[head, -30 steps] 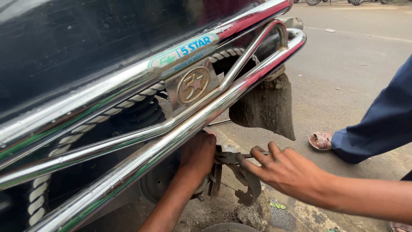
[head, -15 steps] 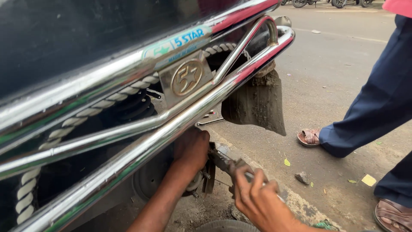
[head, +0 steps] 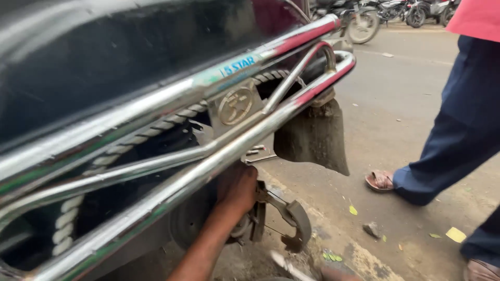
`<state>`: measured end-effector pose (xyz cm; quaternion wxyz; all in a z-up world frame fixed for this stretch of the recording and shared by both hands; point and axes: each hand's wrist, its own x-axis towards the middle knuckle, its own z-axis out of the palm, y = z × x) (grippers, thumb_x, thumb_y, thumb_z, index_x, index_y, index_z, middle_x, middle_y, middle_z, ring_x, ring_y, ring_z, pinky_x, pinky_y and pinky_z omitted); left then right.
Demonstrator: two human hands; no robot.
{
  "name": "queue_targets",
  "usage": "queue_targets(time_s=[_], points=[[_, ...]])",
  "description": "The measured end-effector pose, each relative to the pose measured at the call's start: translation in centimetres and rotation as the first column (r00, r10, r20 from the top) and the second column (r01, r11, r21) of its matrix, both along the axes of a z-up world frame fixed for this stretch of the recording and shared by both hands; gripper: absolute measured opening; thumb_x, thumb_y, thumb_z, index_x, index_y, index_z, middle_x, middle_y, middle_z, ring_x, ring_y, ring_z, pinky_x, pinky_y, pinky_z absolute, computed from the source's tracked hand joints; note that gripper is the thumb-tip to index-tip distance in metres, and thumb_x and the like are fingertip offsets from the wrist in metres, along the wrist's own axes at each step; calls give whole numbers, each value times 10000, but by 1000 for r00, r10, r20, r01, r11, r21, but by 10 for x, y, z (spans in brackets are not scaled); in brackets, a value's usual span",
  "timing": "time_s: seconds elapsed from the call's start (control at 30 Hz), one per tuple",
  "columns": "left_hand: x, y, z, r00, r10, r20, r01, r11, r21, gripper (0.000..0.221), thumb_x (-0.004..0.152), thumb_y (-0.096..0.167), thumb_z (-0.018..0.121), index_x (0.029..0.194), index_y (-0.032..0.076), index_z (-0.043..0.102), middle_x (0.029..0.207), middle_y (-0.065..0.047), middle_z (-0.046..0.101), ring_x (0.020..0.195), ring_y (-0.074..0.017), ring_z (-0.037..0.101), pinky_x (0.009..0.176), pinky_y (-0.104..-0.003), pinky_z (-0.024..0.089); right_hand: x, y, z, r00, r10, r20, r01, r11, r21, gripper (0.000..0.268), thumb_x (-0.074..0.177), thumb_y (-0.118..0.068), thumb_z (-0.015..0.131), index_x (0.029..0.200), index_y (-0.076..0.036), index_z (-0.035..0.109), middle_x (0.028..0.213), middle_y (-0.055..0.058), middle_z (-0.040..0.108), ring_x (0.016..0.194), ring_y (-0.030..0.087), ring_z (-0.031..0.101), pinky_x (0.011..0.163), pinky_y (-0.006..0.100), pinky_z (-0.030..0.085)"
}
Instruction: The person crouches beside an auto rickshaw and uses pliers to grip and work on components at the rear wheel hub, holding parts with the other hand. They reposition the pliers repeatedly on the brake hardware near the wheel while another person stands nearby.
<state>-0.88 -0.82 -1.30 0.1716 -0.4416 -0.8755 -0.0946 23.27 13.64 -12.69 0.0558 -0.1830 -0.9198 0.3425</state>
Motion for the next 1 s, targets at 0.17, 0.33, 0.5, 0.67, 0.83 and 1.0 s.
queue_targets(time_s=[0.17, 0.33, 0.5, 0.67, 0.83, 1.0], points=[[-3, 5, -9, 999, -47, -25, 49, 997, 61, 149, 753, 20, 651, 885, 36, 719, 970, -210, 717, 1005, -393, 660, 856, -519, 520, 5, -1, 13, 942, -305, 140, 315, 660, -682, 452, 942, -143, 690, 1375, -76, 579, 1032, 171, 718, 601, 302, 581, 486, 422, 523], [8, 1, 1, 1000, 19, -21, -18, 999, 50, 130, 814, 31, 632, 902, 52, 726, 983, -206, 706, 1024, -397, 654, 860, -528, 515, -27, -60, 101, 921, -307, 241, 350, 376, -858, 478, 993, -213, 608, 1420, -82, 436, 822, 219, 671, 521, 299, 602, 431, 388, 504], [5, 4, -4, 997, -7, 79, 5, 1000, 19, 194, 817, -6, 600, 971, 38, 709, 1032, -208, 688, 1037, -384, 654, 874, -514, 517, -41, -65, 116, 920, -287, 266, 360, 352, -864, 512, 1026, -193, 573, 1456, -41, 341, 731, 209, 655, 486, 299, 618, 410, 380, 514], [2, 8, -8, 997, 15, 69, -17, 999, 34, 165, 853, 9, 594, 974, 26, 705, 1066, -225, 674, 1070, -395, 637, 886, -515, 517, -52, -68, 121, 910, -342, 236, 357, 350, -866, 493, 980, -177, 585, 1421, -99, 376, 712, 194, 627, 486, 301, 575, 406, 391, 486], [2, 2, -7, 993, -3, 116, -5, 998, 68, 146, 868, 8, 585, 961, 26, 697, 1066, -217, 675, 1062, -396, 638, 882, -517, 519, -47, -59, 113, 926, -290, 242, 333, 322, -886, 485, 959, -169, 621, 1363, -15, 402, 712, 190, 628, 494, 291, 582, 411, 386, 486], [2, 9, -5, 995, -65, 70, 56, 991, 122, 155, 804, -19, 598, 909, 23, 705, 1029, -224, 684, 1026, -415, 642, 851, -533, 517, -40, -40, 108, 931, -250, 266, 348, 387, -854, 531, 939, -193, 673, 1363, -13, 409, 753, 202, 638, 520, 272, 592, 434, 357, 471]])
